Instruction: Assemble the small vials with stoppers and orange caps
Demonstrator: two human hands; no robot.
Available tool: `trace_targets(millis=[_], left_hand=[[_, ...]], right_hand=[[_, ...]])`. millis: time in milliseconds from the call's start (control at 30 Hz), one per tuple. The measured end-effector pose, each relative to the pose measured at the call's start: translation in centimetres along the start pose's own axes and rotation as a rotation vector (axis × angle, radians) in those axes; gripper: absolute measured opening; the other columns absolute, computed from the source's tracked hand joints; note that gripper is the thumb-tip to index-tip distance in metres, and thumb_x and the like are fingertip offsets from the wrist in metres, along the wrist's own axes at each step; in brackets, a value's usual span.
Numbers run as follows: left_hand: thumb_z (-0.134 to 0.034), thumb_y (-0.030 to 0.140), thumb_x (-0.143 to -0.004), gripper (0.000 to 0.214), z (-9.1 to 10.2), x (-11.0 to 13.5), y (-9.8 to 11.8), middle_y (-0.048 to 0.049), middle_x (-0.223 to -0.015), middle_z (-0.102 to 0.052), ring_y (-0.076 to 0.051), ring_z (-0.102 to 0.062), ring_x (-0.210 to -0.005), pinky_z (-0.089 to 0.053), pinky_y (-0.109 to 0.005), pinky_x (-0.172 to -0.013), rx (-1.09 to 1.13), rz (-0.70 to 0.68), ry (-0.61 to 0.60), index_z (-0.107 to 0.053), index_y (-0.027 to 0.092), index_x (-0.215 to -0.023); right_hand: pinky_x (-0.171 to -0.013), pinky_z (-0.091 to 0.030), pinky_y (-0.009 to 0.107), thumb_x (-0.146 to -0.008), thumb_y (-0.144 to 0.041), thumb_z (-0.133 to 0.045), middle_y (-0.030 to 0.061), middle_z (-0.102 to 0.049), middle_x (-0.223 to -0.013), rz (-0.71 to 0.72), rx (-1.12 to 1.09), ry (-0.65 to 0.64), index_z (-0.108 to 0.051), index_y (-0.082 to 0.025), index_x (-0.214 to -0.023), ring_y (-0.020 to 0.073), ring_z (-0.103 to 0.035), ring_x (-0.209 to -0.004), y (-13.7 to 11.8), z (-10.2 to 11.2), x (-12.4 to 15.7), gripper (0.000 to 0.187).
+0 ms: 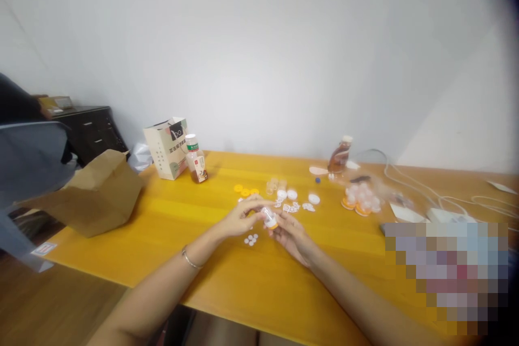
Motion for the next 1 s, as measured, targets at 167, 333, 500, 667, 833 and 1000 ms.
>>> trace_targets(millis=[167, 333, 500, 667, 833, 1000], left_hand=[[-0.055, 0.034, -0.076, 0.032, -0.6, 0.0, -2.1, -0.0044, -0.083, -0.058, -0.013, -0.054, -0.074, -0.042, -0.024, -0.068, 0.092, 0.17, 0.282, -0.054, 0.015, -0.102], [-0.055, 0.032, -0.076, 0.021, -0.8, 0.1, -1.1, -0.0027, -0.068, -0.057, -0.012, -0.052, -0.064, -0.041, -0.024, -0.063, -0.086, 0.077, 0.39, -0.059, 0.013, -0.07], [-0.051, 0.026, -0.078, 0.023, -0.5, 0.0, 0.3, -0.006, -0.089, -0.059, -0.014, -0.054, -0.08, -0.042, -0.027, -0.074, -0.151, -0.032, 0.266, -0.055, 0.016, -0.099], [-0.049, 0.035, -0.079, 0.025, -0.2, -0.1, -1.3, -0.0037, -0.079, -0.059, -0.013, -0.053, -0.068, -0.041, -0.024, -0.062, -0.213, 0.171, 0.247, -0.055, 0.015, -0.092], [-0.046, 0.03, -0.08, 0.021, -0.4, -0.2, -0.9, -0.0036, -0.074, -0.057, -0.012, -0.051, -0.067, -0.039, -0.022, -0.06, -0.227, 0.086, 0.202, -0.058, 0.013, -0.086], [-0.045, 0.028, -0.081, 0.026, -0.3, -0.3, -0.8, -0.0067, -0.092, -0.057, -0.015, -0.052, -0.084, -0.04, -0.023, -0.068, -0.159, 0.071, 0.133, -0.055, 0.017, -0.103]], right_hand=[[-0.081, -0.041, 0.033, -0.067, -0.031, -0.066, 0.0011, -0.06, -0.084, 0.231, 0.323, 0.113, -0.05, -0.022, -0.081, 0.0156, -0.056, -0.082, -0.6, 0.4, -0.2, 0.023], [-0.075, -0.042, 0.031, -0.07, -0.035, -0.062, -0.0004, -0.06, -0.079, 0.229, 0.297, 0.085, -0.049, -0.023, -0.081, 0.0142, -0.055, -0.077, -0.5, 0.0, -0.1, 0.021], [-0.068, -0.043, 0.029, -0.074, -0.039, -0.056, -0.0003, -0.06, -0.078, 0.089, 0.087, 0.045, -0.05, -0.022, -0.079, 0.012, -0.054, -0.067, -0.1, -0.1, -0.3, 0.019], [-0.077, -0.041, 0.031, -0.066, -0.034, -0.066, -0.0014, -0.06, -0.082, 0.258, 0.228, 0.174, -0.048, -0.024, -0.081, 0.014, -0.055, -0.079, -0.9, 0.6, -0.3, 0.025], [-0.072, -0.042, 0.03, -0.073, -0.038, -0.058, -0.0026, -0.059, -0.072, 0.175, 0.12, 0.1, -0.045, -0.024, -0.078, 0.0128, -0.055, -0.067, -0.5, 0.5, -0.3, 0.02], [-0.073, -0.042, 0.03, -0.074, -0.039, -0.056, -0.0003, -0.06, -0.078, 0.113, 0.039, 0.057, -0.047, -0.023, -0.081, 0.013, -0.055, -0.071, -0.2, 0.3, -0.4, 0.02]])
Point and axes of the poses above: each hand's wrist, its own x-axis away from the middle knuckle, its own z-axis out of the back of the hand, y = z × x, the point moved 4 cm from there along -x, towards the middle knuckle
